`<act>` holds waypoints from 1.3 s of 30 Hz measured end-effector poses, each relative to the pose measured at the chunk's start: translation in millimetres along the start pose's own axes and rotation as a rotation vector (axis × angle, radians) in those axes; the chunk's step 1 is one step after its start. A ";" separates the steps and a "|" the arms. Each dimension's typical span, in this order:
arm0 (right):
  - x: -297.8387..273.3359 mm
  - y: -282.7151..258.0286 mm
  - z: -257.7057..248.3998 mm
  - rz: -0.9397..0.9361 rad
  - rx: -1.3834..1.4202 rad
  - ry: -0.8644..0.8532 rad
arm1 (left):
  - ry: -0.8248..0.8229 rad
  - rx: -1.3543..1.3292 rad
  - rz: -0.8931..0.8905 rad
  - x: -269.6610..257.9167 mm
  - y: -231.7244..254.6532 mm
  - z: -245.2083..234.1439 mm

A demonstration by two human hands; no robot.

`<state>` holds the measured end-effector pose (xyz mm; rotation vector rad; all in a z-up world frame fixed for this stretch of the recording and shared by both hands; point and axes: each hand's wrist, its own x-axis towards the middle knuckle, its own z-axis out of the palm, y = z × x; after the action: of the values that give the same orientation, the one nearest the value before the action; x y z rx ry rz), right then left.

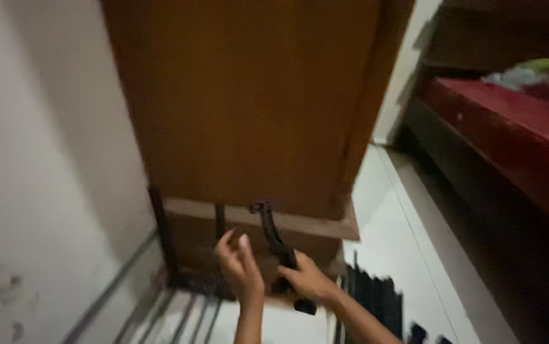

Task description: The person assembles a metal frame by inserting long rods into a base and connecting them with curved brackets. They repeatedly pick up rods and brackets from the floor, align the parts, and secure them together by hand.

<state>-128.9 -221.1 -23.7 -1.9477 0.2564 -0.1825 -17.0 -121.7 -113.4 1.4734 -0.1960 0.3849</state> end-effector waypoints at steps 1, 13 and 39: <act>-14.6 12.1 -4.4 0.089 0.030 -0.108 | -0.186 -0.039 -0.093 -11.0 6.4 4.3; -97.2 138.9 -71.5 0.577 0.750 0.120 | -1.024 -0.038 -0.780 -165.6 -15.2 61.3; -115.4 380.4 -127.4 0.651 -0.379 0.718 | -0.651 0.082 -0.414 -193.8 -109.1 58.8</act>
<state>-307.1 -444.3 -328.2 -1.9854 1.4568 -0.4160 -149.6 -211.1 -278.7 1.6351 -0.3844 -0.4371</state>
